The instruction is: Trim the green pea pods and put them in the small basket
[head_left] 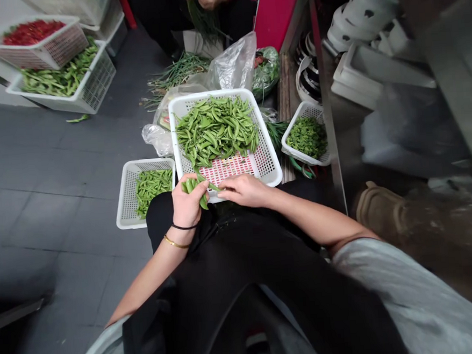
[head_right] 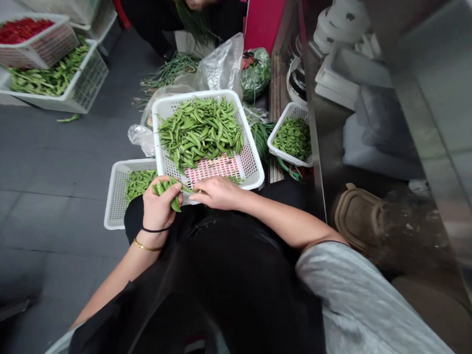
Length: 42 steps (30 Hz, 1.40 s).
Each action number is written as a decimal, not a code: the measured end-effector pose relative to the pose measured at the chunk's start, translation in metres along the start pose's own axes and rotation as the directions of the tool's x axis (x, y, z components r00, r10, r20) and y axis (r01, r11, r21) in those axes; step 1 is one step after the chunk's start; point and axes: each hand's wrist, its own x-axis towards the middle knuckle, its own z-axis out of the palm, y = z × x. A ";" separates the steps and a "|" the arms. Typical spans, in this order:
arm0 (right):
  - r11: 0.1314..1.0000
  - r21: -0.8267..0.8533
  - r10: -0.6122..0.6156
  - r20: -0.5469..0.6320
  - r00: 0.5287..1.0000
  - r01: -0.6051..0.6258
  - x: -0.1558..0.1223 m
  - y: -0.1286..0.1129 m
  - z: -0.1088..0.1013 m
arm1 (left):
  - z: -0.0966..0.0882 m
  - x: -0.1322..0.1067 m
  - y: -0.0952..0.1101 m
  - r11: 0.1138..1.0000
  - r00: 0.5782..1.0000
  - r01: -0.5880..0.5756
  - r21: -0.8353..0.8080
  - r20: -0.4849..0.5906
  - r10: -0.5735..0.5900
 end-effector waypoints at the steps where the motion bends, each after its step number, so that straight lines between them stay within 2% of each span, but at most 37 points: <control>1: 1.000 0.002 -0.022 0.012 1.000 0.022 0.004 -0.005 0.008 | 0.001 -0.002 0.000 0.999 1.000 -0.016 0.039 0.011 0.016; 3: 0.997 0.055 -0.067 0.092 0.993 0.062 0.007 -0.011 0.019 | 0.002 -0.005 0.006 0.983 0.994 -0.052 0.175 0.103 0.034; 4: 0.990 0.117 -0.097 0.198 0.975 0.074 0.007 -0.011 0.023 | 0.001 -0.006 0.011 0.963 0.981 -0.081 0.256 0.194 0.030; 5: 0.980 0.187 -0.134 0.346 0.928 0.072 0.006 -0.011 0.024 | 0.000 -0.007 0.016 0.937 0.951 -0.114 0.330 0.308 0.007; 6: 0.968 0.244 -0.172 0.508 0.844 0.050 0.003 -0.010 0.024 | -0.001 -0.008 0.022 0.912 0.903 -0.146 0.383 0.428 -0.035; 7: 0.962 0.272 -0.193 0.647 0.738 0.013 0.001 -0.007 0.022 | -0.003 -0.008 0.027 0.897 0.844 -0.162 0.411 0.529 -0.090; 8: 0.963 0.268 -0.191 0.738 0.648 -0.022 0.000 -0.004 0.019 | -0.005 -0.008 0.031 0.898 0.791 -0.149 0.415 0.595 -0.144; 9: 0.970 0.240 -0.170 0.776 0.607 -0.035 0.000 0.002 0.014 | -0.008 -0.007 0.034 0.913 0.756 -0.094 0.396 0.625 -0.193; 10: 0.982 0.190 -0.132 0.766 0.629 -0.026 0.003 0.009 0.009 | -0.011 -0.005 0.034 0.937 0.739 -0.002 0.350 0.631 -0.234; 12: 1.000 0.006 -0.017 0.626 0.779 0.017 0.015 0.026 0.000 | -0.019 0.000 0.029 0.959 0.751 0.236 0.155 0.597 -0.281; 13: 0.990 -0.139 0.057 0.518 0.854 0.018 0.025 0.036 -0.002 | -0.023 0.004 0.024 0.938 0.761 0.346 0.033 0.575 -0.301; 14: 0.956 -0.293 0.133 0.408 0.903 -0.009 0.036 0.046 -0.002 | -0.026 0.007 0.019 0.899 0.765 0.432 -0.077 0.559 -0.320; 15: 0.900 -0.431 0.217 0.306 0.927 -0.069 0.050 0.056 0.001 | -0.029 0.010 0.014 0.856 0.763 0.493 -0.157 0.550 -0.339; 16: 0.842 -0.524 0.285 0.232 0.930 -0.127 0.064 0.065 0.006 | -0.031 0.012 0.009 0.819 0.758 0.536 -0.207 0.544 -0.359; 18: 0.782 -0.592 0.356 0.170 0.919 -0.194 0.092 0.082 0.019 | -0.033 0.015 0.003 0.775 0.746 0.583 -0.244 0.540 -0.390; 21: 0.772 -0.601 0.372 0.161 0.914 -0.208 0.121 0.101 0.037 | -0.037 0.015 0.000 0.764 0.746 0.589 -0.264 0.540 -0.389; 24: 0.780 -0.594 0.355 0.161 0.921 -0.197 0.125 0.111 0.043 | -0.044 0.016 -0.001 0.781 0.757 0.572 -0.250 0.528 -0.385; 26: 0.788 -0.589 0.336 0.164 0.927 -0.181 0.113 0.110 0.039 | -0.046 0.018 -0.004 0.799 0.765 0.565 -0.206 0.494 -0.414; 28: 0.850 -0.511 0.237 0.153 0.959 -0.128 0.093 0.102 0.035 | -0.044 0.019 -0.009 0.812 0.780 0.564 -0.152 0.422 -0.463; 30: 0.949 -0.315 0.026 0.097 0.995 0.006 0.069 0.087 0.032 | -0.038 0.020 -0.014 0.816 0.791 0.569 -0.103 0.337 -0.510; 32: 0.979 -0.089 -0.186 -0.034 0.982 0.182 0.045 0.068 0.034 | -0.029 0.019 -0.017 0.815 0.793 0.574 -0.073 0.296 -0.532; 33: 0.970 -0.015 -0.244 -0.101 0.965 0.244 0.035 0.059 0.035 | -0.024 0.018 -0.018 0.816 0.793 0.574 -0.073 0.300 -0.531; 35: 0.953 0.044 -0.286 -0.190 0.939 0.299 0.020 0.041 0.039 | -0.017 0.013 -0.018 0.817 0.788 0.569 -0.089 0.344 -0.511; 38: 0.939 -0.012 -0.338 -0.192 0.921 0.343 0.005 0.025 0.037 | -0.011 0.002 -0.015 0.829 0.787 0.550 -0.096 0.391 -0.477; 40: 0.926 -0.052 -0.377 -0.158 0.912 0.374 -0.003 0.019 0.031 | -0.009 -0.006 -0.012 0.859 0.815 0.504 -0.090 0.378 -0.439; 42: 0.947 -0.057 -0.320 -0.182 0.930 0.315 -0.011 0.014 0.025 | -0.006 -0.012 -0.008 0.888 0.855 0.448 -0.100 0.338 -0.393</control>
